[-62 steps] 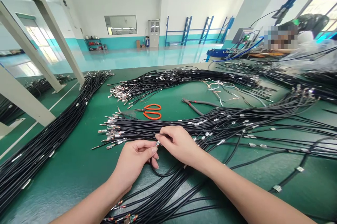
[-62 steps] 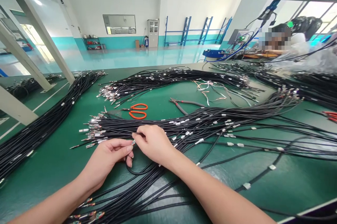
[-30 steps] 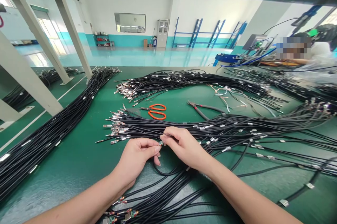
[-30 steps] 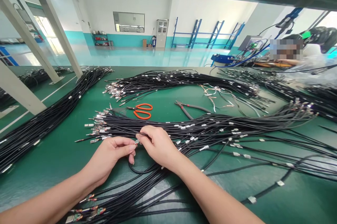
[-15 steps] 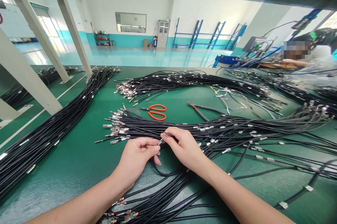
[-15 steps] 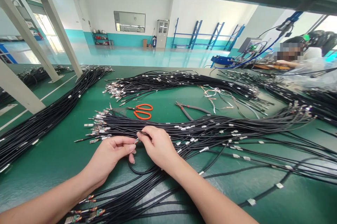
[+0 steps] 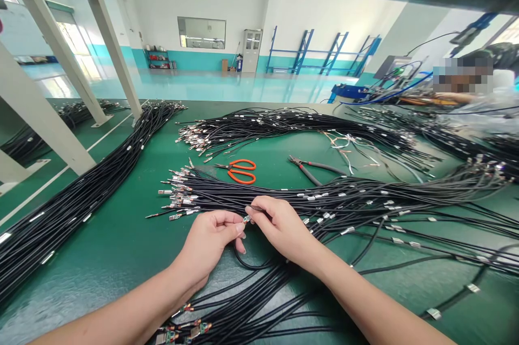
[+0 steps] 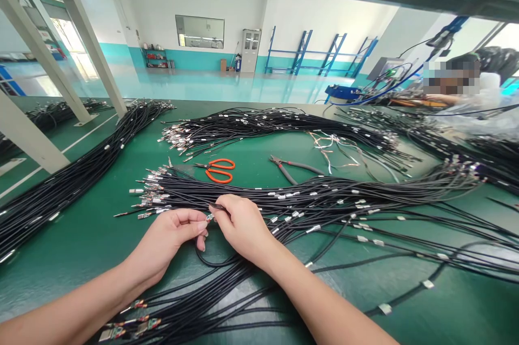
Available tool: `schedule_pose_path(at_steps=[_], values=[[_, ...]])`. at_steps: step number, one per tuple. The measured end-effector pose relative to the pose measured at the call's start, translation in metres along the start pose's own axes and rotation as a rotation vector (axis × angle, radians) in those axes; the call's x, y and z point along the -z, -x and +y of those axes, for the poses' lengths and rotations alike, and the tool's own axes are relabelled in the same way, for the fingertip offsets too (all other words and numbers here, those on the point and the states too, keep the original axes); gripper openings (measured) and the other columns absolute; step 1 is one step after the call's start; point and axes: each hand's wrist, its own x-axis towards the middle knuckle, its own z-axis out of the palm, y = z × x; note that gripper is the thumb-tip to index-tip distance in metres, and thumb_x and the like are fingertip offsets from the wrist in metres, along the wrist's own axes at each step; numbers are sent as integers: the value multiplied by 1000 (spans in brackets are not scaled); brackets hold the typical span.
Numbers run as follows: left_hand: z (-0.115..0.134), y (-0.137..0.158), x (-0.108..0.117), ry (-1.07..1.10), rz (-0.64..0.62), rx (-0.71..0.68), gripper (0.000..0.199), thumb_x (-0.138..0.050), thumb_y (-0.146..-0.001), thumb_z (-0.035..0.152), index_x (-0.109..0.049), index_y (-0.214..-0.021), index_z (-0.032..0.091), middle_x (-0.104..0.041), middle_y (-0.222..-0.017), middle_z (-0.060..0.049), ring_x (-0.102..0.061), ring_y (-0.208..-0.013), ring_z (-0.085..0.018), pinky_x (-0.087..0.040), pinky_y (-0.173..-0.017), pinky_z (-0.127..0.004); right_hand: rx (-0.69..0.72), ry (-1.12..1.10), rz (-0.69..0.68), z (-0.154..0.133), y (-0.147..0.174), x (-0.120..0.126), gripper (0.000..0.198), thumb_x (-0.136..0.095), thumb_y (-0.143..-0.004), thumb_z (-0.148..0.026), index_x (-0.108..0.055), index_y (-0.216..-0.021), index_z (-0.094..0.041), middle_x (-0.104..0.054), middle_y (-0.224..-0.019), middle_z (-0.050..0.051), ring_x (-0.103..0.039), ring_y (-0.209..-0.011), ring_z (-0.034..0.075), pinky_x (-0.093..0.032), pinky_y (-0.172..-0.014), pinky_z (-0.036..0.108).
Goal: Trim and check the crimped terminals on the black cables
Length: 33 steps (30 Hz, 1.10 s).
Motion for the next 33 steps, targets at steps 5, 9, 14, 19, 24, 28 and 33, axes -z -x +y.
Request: schedule_pose_path(at_steps=[5, 9, 14, 19, 24, 28, 33], values=[[0, 0, 1, -8, -6, 13, 11, -60, -68, 23, -59, -66, 13, -59, -51, 0, -53, -50, -13, -39, -61, -26, 53, 70, 37, -1, 1, -1, 21, -41, -83, -17, -44, -62, -18, -48, -62, -1, -43, -59, 12, -31, -56, 23], [0, 1, 1, -14, -10, 14, 12, -61, -68, 24, -60, -65, 13, -59, -50, 0, -54, -50, -13, -39, -61, -26, 76, 88, 49, -1, 2, -1, 20, -41, -83, -16, -45, -63, -18, -49, -62, 0, -44, -60, 12, -31, -56, 24], [0, 0, 2, -10, -27, 16, 12, -61, -68, 25, -60, -66, 13, -60, -53, 0, -54, -51, -13, -39, -63, -26, 36, 80, 53, 0, 1, -2, 21, -42, -83, -17, -46, -63, -18, -50, -62, 0, -46, -59, 12, -32, -55, 23], [1, -2, 5, 3, -83, -5, 19, -60, -70, 23, -60, -86, 14, -60, -54, 0, -55, -56, -13, -40, -67, -26, 37, 55, 128, 1, 2, -3, 17, -46, -81, -18, -49, -65, -18, -53, -65, 1, -49, -63, 13, -34, -58, 24], [4, -1, 6, -7, -75, 17, 13, -62, -68, 25, -60, -72, 13, -60, -55, -1, -55, -53, -13, -41, -64, -26, 44, -8, 143, -3, 3, -2, 17, -45, -83, -20, -50, -67, -19, -56, -68, 2, -51, -67, 14, -36, -60, 24], [5, 0, 5, -11, -44, -1, 13, -62, -67, 25, -59, -72, 13, -62, -60, -1, -57, -53, -14, -41, -63, -27, -16, -97, 115, -4, 3, -1, 16, -44, -83, -21, -50, -68, -19, -55, -69, 1, -49, -64, 13, -37, -59, 24], [5, 2, 3, -68, -38, -18, 10, -62, -67, 24, -61, -71, 14, -62, -56, -1, -56, -57, -14, -41, -65, -26, -36, -244, -5, -7, 1, 6, 21, -41, -83, -20, -44, -62, -18, -46, -62, -2, -42, -59, 11, -34, -57, 22]])
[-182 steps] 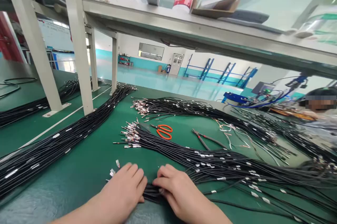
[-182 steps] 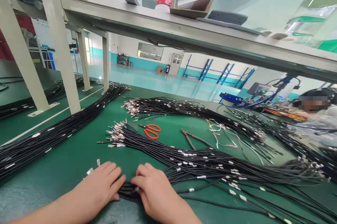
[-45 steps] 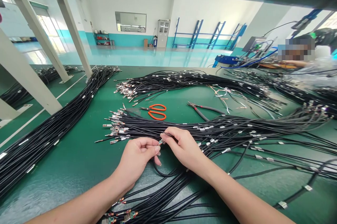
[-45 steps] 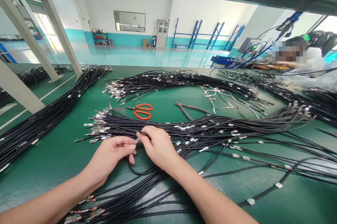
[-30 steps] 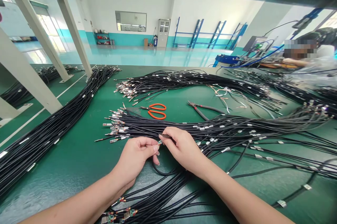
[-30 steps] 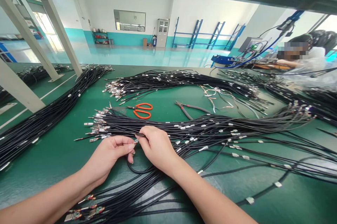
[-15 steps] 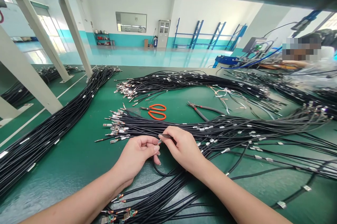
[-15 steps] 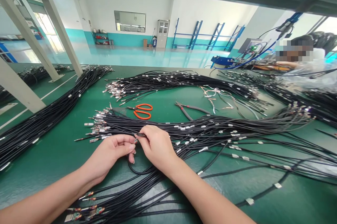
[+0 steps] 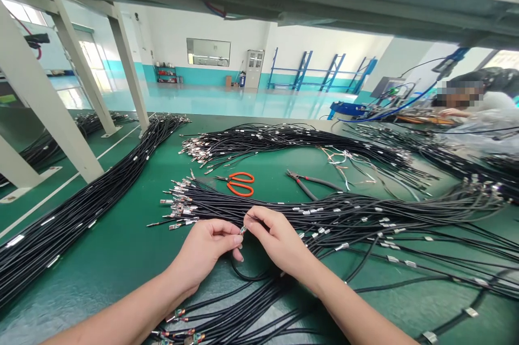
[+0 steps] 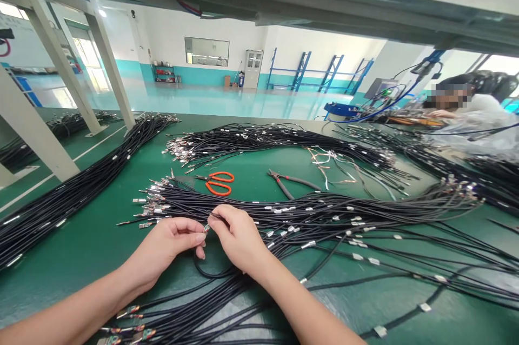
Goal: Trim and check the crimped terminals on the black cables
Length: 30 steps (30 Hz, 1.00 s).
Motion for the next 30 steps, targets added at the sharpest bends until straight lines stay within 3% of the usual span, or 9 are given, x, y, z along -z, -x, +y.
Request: schedule_pose_path(at_steps=[9, 19, 30], values=[[1, 1, 1, 3, 1, -30, 8, -64, -65, 20, -65, -70, 15, -60, -60, 1, -53, -59, -12, -40, -65, -25, -85, -97, -138, -3, -1, 7, 24, -38, -82, -22, -38, -58, -17, -34, -58, -4, -33, -57, 10, -30, -54, 22], [1, -1, 0, -10, 3, -20, 8, -65, -64, 21, -64, -69, 14, -61, -61, 1, -53, -60, -12, -41, -65, -24, -83, -138, -172, -2, -2, 8, 25, -37, -83, -23, -41, -59, -17, -34, -57, -4, -33, -56, 10, -29, -53, 22], [0, -1, 2, 11, 10, 16, 8, -65, -62, 18, -62, -65, 12, -60, -57, 0, -54, -56, -12, -41, -62, -25, 191, 208, 31, 1, 3, 1, 15, -42, -82, -14, -43, -67, -17, -48, -66, 0, -43, -64, 12, -32, -59, 24]])
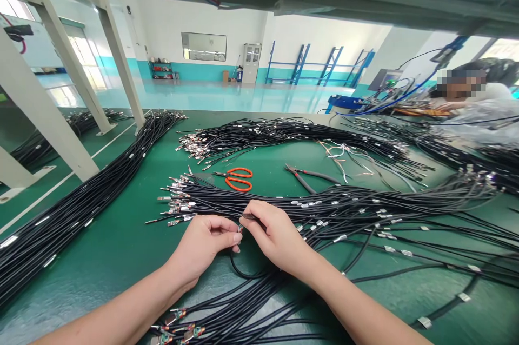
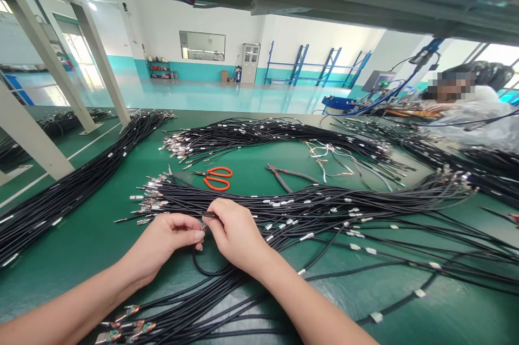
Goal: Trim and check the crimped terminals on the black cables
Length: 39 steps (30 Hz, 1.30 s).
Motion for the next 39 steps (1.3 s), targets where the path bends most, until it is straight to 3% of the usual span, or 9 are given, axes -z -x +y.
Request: schedule_pose_path(at_steps=[4, 7, 11, 13, 18, 23, 25, 31, 39], values=[[2, 0, 3, 35, -86, -6, 8, -65, -61, 17, -60, -63, 12, -59, -56, 0, -54, -54, -12, -42, -61, -26, 135, 78, 34, -1, 3, -2, 11, -43, -77, -8, -49, -73, -16, -52, -70, 3, -45, -69, 15, -34, -60, 25], [5, 1, 5, 35, -150, -24, 9, -62, -64, 19, -60, -69, 11, -59, -55, -1, -54, -53, -12, -42, -61, -26, 132, 45, 90, -2, 5, -4, 13, -42, -80, -10, -53, -76, -17, -54, -72, 3, -48, -71, 15, -36, -62, 25], [15, -1, 8, 11, -49, -35, 33, -57, -63, 13, -53, -96, 15, -51, -48, 7, -52, -47, -11, -42, -56, -25, 51, 26, 148, -3, 5, -3, 14, -43, -84, -15, -56, -88, -17, -57, -78, 4, -52, -73, 15, -39, -66, 25], [21, -2, 13, -99, -28, -7, 34, -53, -62, 11, -53, -96, 16, -48, -47, 8, -52, -45, -11, -41, -53, -23, 37, 68, 48, -5, 4, -1, 14, -44, -82, -16, -58, -85, -18, -58, -77, 3, -53, -73, 15, -39, -66, 25], [26, 16, 35, -456, -90, 73, 8, -53, -61, 17, -60, -59, 13, -53, -47, 2, -53, -47, -12, -37, -50, -22, 146, 149, -406, -20, 8, 2, 16, -50, -76, -11, -61, -77, -22, -58, -75, 0, -52, -73, 13, -38, -64, 22], [9, 62, 42, -958, -90, -40, 11, -55, -65, 16, -63, -58, 17, -59, -66, 0, -53, -69, -14, -36, -63, -24, 227, 68, -596, -31, 16, 0, 20, -51, -72, -5, -60, -70, -22, -57, -71, -4, -52, -71, 9, -37, -61, 17], [3, 75, 39, -1098, -137, -49, 15, -51, -70, 13, -64, -62, 18, -60, -71, -1, -52, -75, -15, -35, -68, -26, 221, 71, -552, -30, 16, -2, 20, -50, -72, -4, -60, -71, -22, -58, -72, -4, -52, -71, 9, -39, -62, 17], [11, 79, 31, -1306, -253, -23, 22, -47, -78, 18, -64, -64, 18, -60, -76, -4, -50, -78, -18, -33, -68, -29, 121, 517, -51, 0, 2, -12, 23, -50, -72, -5, -57, -89, -19, -57, -86, 5, -51, -79, 18, -42, -58, 25], [19, 61, 48, -1007, -197, -166, 24, -53, -78, 34, -68, -66, 20, -61, -67, -3, -53, -71, -17, -34, -66, -26, 194, 574, 44, 14, -6, -20, 19, -41, -72, -1, -52, -72, -17, -54, -72, 5, -49, -69, 18, -38, -56, 27]])
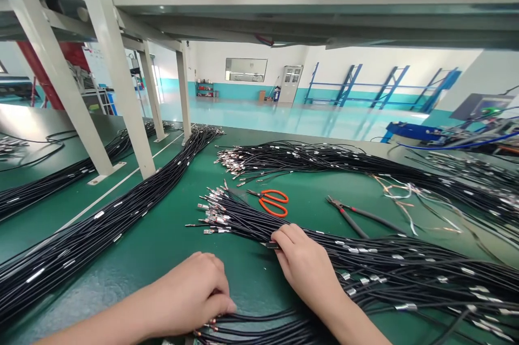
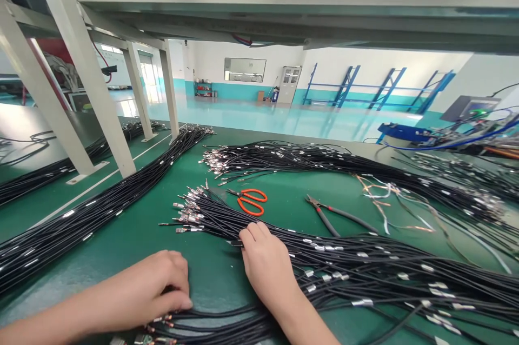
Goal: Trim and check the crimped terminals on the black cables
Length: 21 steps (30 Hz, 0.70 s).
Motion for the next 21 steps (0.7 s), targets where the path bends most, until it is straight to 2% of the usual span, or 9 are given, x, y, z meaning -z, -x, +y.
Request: schedule_pose_path(at_steps=[3, 5, 8, 10, 12, 15, 18, 21], values=[[-8, -17, 0, 291, 151, 85, 23, -53, -76, 34, -67, -66, 18, -61, -67, -2, -53, -67, -16, -36, -61, -25, -28, -98, 85, 2, 2, 5, 18, -40, -74, -3, -52, -75, -17, -54, -74, 5, -48, -71, 18, -38, -59, 27], [-8, -32, 0, 642, 298, 148, 22, -54, -75, 34, -65, -70, 15, -61, -70, -3, -54, -69, -16, -39, -62, -25, -39, -165, 128, 3, 3, 8, 16, -39, -76, -5, -51, -76, -17, -54, -75, 5, -48, -70, 17, -37, -59, 27], [-1, -55, 1, 1199, 540, 194, 20, -58, -74, 32, -62, -79, 13, -61, -83, -6, -55, -79, -16, -42, -74, -27, -44, -234, 151, 4, 4, 10, 15, -39, -78, -8, -50, -75, -17, -54, -73, 4, -47, -68, 17, -37, -59, 27], [6, -68, 0, 1441, 604, 163, 19, -60, -74, 30, -61, -81, 13, -60, -83, -7, -55, -79, -15, -42, -79, -30, -52, -298, 152, 4, 4, 12, 14, -40, -79, -9, -50, -74, -17, -53, -72, 4, -47, -67, 17, -37, -58, 28], [13, -76, -3, 1537, 542, 82, 17, -58, -75, 29, -60, -82, 13, -56, -70, -3, -54, -69, -13, -43, -76, -31, -87, -403, 170, 5, 4, 17, 13, -41, -81, -12, -50, -74, -17, -53, -72, 4, -48, -67, 16, -38, -59, 27], [22, -78, -11, 1466, 253, -19, 20, -54, -79, 30, -60, -82, 11, -39, -53, 4, -40, -50, -8, -42, -58, -27, -222, -580, 243, 6, 3, 28, 11, -42, -83, -18, -53, -79, -18, -54, -73, 3, -50, -67, 15, -39, -61, 26], [25, -74, -20, 1333, -42, -18, 24, -50, -81, 32, -61, -82, 10, -29, -52, 6, -28, -46, -6, -32, -48, -23, -350, -744, 243, 5, 2, 40, 13, -43, -84, -21, -56, -86, -18, -55, -75, 3, -50, -64, 13, -40, -58, 23], [25, -72, -25, 1249, -172, -7, 27, -47, -83, 33, -61, -86, 10, -26, -52, 6, -24, -45, -6, -27, -47, -22, -414, -885, 169, 5, -1, 46, 12, -44, -83, -21, -54, -77, -17, -53, -69, 0, -48, -60, 11, -39, -56, 22]])
